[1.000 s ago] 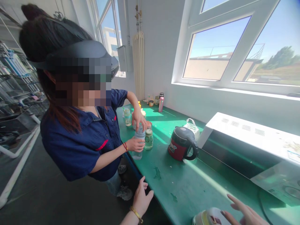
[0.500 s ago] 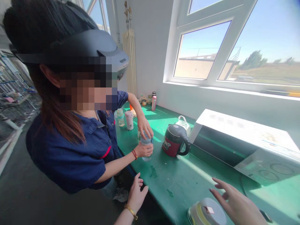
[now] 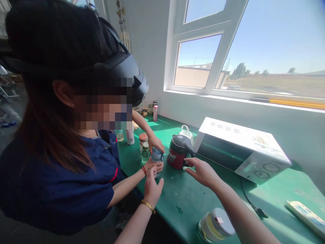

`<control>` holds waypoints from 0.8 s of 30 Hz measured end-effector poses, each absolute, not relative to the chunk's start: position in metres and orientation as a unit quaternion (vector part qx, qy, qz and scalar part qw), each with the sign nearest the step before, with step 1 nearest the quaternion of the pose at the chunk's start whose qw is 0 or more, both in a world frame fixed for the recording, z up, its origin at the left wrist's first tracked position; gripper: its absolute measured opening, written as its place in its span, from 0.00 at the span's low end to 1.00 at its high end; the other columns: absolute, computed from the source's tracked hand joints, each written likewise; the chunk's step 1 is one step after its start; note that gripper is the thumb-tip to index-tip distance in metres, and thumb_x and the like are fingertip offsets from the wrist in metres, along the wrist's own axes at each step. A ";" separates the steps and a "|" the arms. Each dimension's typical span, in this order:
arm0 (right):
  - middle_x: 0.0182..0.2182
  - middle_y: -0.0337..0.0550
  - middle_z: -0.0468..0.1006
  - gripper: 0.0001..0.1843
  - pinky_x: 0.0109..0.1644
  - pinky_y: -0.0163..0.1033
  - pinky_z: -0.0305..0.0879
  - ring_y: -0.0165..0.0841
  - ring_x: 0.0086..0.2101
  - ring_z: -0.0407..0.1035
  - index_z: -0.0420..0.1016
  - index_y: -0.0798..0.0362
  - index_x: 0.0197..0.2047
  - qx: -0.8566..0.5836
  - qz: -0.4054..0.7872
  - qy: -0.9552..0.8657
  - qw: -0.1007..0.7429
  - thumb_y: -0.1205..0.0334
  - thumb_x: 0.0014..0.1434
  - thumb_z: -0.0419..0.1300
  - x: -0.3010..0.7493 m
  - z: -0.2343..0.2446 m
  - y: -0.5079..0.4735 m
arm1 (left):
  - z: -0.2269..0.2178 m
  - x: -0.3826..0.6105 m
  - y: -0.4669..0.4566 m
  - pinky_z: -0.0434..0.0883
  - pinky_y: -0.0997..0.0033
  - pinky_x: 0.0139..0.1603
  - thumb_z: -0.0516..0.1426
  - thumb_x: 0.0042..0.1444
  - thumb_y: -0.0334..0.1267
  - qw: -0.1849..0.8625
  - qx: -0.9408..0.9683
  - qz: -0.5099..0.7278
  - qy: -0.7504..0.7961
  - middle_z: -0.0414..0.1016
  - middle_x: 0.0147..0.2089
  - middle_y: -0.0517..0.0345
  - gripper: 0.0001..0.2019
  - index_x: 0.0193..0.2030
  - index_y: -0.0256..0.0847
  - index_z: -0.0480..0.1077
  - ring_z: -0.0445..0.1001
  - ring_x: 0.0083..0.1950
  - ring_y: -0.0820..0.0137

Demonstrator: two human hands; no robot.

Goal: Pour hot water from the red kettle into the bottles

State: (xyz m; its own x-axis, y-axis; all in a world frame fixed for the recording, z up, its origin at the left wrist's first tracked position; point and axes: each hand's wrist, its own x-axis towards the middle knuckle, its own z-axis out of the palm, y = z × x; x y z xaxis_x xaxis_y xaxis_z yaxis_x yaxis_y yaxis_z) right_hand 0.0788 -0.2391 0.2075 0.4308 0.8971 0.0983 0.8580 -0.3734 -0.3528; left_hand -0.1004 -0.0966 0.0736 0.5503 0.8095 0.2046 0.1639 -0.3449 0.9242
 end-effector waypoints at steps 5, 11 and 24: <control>0.45 0.48 0.76 0.21 0.50 0.39 0.64 0.37 0.44 0.71 0.71 0.56 0.55 -0.819 0.074 -0.547 0.156 0.62 0.58 0.60 0.072 0.209 -0.195 | 0.080 -0.090 -0.071 0.60 0.52 0.67 0.57 0.51 0.29 0.411 0.749 0.366 0.368 0.62 0.57 0.42 0.27 0.58 0.35 0.57 0.59 0.63 0.57; 0.51 0.56 0.71 0.31 0.55 0.43 0.62 0.43 0.50 0.68 0.66 0.60 0.60 -0.815 0.089 -0.555 0.138 0.58 0.55 0.64 0.068 0.192 -0.144 | 0.068 -0.076 -0.033 0.59 0.48 0.67 0.59 0.49 0.22 0.408 0.765 0.286 0.407 0.61 0.59 0.38 0.29 0.58 0.29 0.58 0.59 0.64 0.53; 0.55 0.61 0.69 0.52 0.51 0.44 0.65 0.47 0.50 0.69 0.49 0.59 0.70 -0.815 0.145 -0.556 0.076 0.65 0.45 0.69 0.055 0.160 -0.062 | 0.040 -0.042 0.001 0.70 0.51 0.58 0.66 0.49 0.25 0.479 0.783 0.212 0.334 0.70 0.50 0.50 0.25 0.53 0.35 0.66 0.70 0.52 0.60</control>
State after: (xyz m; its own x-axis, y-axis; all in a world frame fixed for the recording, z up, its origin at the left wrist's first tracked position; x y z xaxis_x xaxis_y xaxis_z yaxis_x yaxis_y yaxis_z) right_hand 0.0554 -0.0623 0.1602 0.3397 0.9282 -0.1517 0.8841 -0.3701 -0.2853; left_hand -0.0423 0.0009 0.0401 0.6861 0.7274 0.0122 0.3207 -0.3174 0.8924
